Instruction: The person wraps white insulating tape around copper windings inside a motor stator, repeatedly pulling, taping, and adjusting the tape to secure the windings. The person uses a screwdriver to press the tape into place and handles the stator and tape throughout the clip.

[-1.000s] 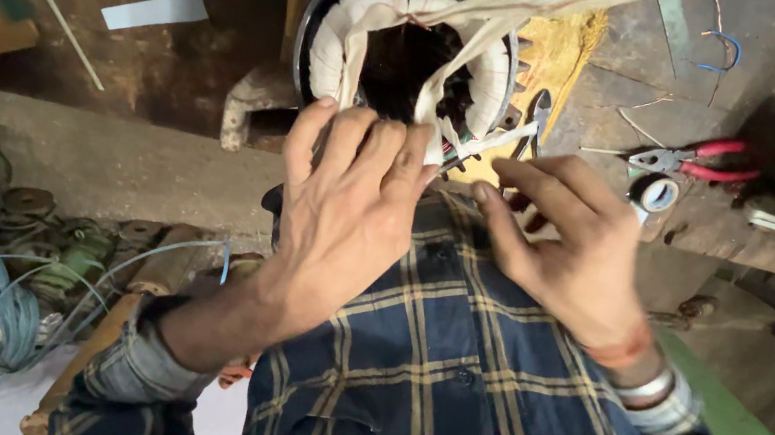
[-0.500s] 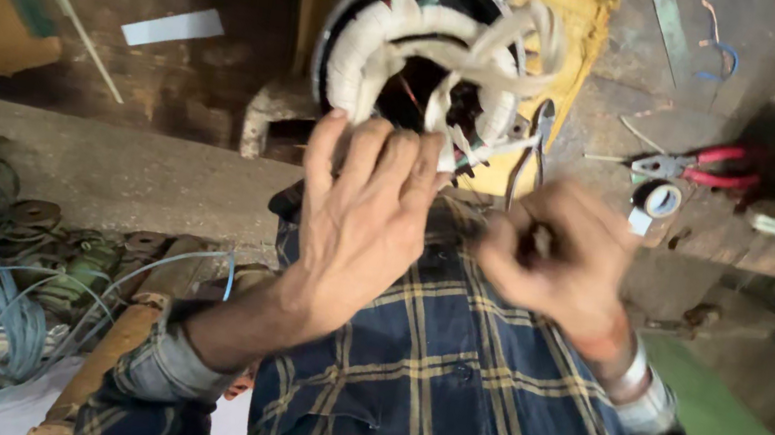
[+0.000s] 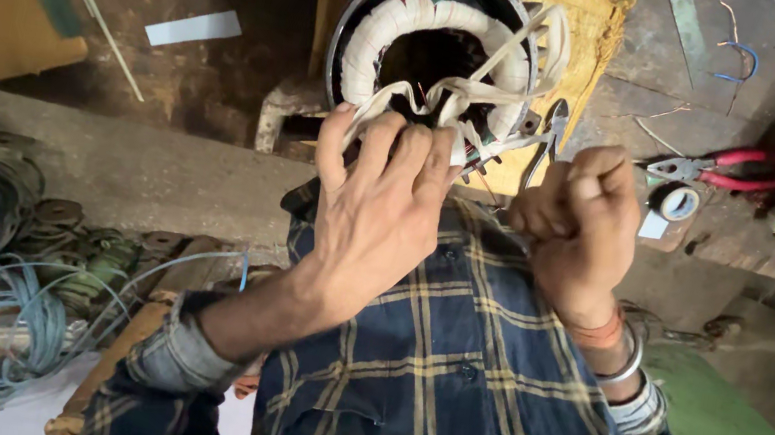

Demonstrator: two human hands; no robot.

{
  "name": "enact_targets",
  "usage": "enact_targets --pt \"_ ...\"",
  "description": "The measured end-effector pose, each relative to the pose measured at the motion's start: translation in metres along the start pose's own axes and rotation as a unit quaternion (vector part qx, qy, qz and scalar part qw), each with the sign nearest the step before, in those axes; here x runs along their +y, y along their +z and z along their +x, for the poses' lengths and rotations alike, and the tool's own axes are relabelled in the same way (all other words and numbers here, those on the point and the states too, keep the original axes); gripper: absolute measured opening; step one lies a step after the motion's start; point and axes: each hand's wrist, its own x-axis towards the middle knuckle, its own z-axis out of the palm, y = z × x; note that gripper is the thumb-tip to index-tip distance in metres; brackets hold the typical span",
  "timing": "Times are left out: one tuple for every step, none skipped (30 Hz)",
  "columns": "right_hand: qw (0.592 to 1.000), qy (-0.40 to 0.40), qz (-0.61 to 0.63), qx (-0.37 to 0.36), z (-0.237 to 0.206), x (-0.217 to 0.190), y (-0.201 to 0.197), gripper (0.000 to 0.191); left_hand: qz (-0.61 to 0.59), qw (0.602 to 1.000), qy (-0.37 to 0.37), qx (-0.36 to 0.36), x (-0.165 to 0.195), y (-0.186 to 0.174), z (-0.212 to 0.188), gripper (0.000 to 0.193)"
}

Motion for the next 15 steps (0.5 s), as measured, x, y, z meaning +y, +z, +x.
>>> enact_targets --pt "0.994 0.009 -0.106 -0.013 0.003 -0.005 0.003 0.015 -0.009 1.0 -0.001 -0.001 0.001 0.0 0.001 0.033" --pt "0.954 0.017 -0.299 -0.027 0.006 -0.011 0.004 0.015 -0.007 1.0 -0.003 0.002 0.001 0.0 0.003 0.033" --pt "0.876 0.026 -0.48 -0.038 0.009 -0.015 0.006 0.016 -0.005 1.0 -0.005 0.004 0.001 -0.001 0.004 0.033" --pt "0.849 0.002 -0.524 -0.067 0.01 -0.017 0.008 0.019 -0.005 1.0 -0.007 0.006 0.002 -0.002 0.005 0.033" --pt "0.817 -0.023 -0.568 -0.096 0.012 -0.018 0.009 0.022 -0.002 1.0 -0.001 0.008 0.002 -0.002 0.006 0.033" --pt "0.783 -0.048 -0.608 -0.125 0.014 -0.017 0.01 0.025 0.003 1.0 0.006 0.01 0.002 -0.003 0.006 0.033" --pt "0.809 0.002 -0.578 -0.11 0.014 -0.015 0.01 0.025 0.005 1.0 0.01 0.01 0.002 -0.004 0.007 0.033" --pt "0.831 0.054 -0.545 -0.095 0.015 -0.012 0.01 0.027 0.0 1.0 0.011 0.012 0.003 -0.004 0.007 0.033" --pt "0.85 0.103 -0.51 -0.082 0.015 -0.01 0.008 0.031 -0.004 1.0 0.01 0.015 0.003 -0.005 0.008 0.033" --pt "0.86 0.126 -0.487 -0.09 0.014 -0.008 0.006 0.034 -0.007 1.0 0.009 0.021 0.004 -0.006 0.008 0.033" --pt "0.869 0.148 -0.462 -0.099 0.012 -0.007 0.003 0.037 -0.003 1.0 0.009 0.019 0.004 -0.007 0.008 0.032" --pt "0.877 0.172 -0.437 -0.106 0.009 -0.008 -0.001 0.04 0.0 1.0 0.008 0.016 0.004 -0.008 0.009 0.031" --pt "0.892 0.178 -0.398 -0.121 0.005 -0.01 -0.004 0.042 0.001 1.0 0.007 0.013 0.004 -0.009 0.009 0.029" --pt "0.907 0.181 -0.356 -0.135 0.0 -0.014 -0.008 0.044 -0.009 1.0 0.008 0.009 0.005 -0.01 0.01 0.03" --pt "0.919 0.18 -0.317 -0.148 -0.004 -0.019 -0.011 0.047 -0.019 1.0 0.011 0.009 0.004 -0.011 0.011 0.031"
